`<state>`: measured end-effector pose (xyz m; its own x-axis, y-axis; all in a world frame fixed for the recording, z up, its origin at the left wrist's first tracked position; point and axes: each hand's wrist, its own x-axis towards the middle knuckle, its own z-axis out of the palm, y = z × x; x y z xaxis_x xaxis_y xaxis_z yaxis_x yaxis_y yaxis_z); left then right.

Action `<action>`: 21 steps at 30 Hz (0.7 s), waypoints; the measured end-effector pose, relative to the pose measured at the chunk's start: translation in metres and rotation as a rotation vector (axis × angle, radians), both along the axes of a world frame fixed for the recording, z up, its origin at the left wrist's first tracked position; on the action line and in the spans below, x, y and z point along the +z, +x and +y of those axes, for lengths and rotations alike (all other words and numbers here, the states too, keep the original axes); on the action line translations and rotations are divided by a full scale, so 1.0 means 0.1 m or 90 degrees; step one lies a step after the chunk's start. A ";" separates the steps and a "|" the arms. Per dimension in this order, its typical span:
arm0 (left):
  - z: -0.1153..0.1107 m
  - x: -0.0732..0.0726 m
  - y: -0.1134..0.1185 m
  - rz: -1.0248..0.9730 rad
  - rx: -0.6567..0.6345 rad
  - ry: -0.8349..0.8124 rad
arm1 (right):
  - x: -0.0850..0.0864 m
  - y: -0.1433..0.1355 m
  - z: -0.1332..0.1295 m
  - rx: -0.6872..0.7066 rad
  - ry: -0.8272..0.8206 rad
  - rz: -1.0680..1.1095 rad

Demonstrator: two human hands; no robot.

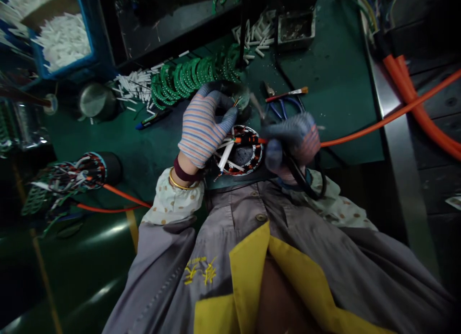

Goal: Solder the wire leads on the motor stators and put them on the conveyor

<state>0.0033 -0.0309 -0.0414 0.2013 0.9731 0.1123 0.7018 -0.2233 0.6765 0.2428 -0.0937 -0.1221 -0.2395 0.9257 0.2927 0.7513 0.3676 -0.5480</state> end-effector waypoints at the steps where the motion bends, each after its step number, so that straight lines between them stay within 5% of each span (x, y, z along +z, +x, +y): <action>1: -0.01 0.01 -0.01 0.006 -0.008 -0.002 | -0.06 0.05 -0.08 -0.004 0.015 0.009; 9: 0.06 0.01 -0.06 0.009 -0.037 -0.012 | -0.28 0.10 -0.10 0.048 0.291 0.205; 21: 0.12 -0.24 -0.18 0.022 -0.053 0.055 | -0.28 0.04 -0.10 0.022 0.291 0.205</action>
<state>-0.0146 -0.0184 -0.0658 0.2868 0.9397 0.1865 0.7008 -0.3385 0.6279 0.2469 -0.1033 -0.1505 -0.1000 0.6811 0.7253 0.5561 0.6427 -0.5269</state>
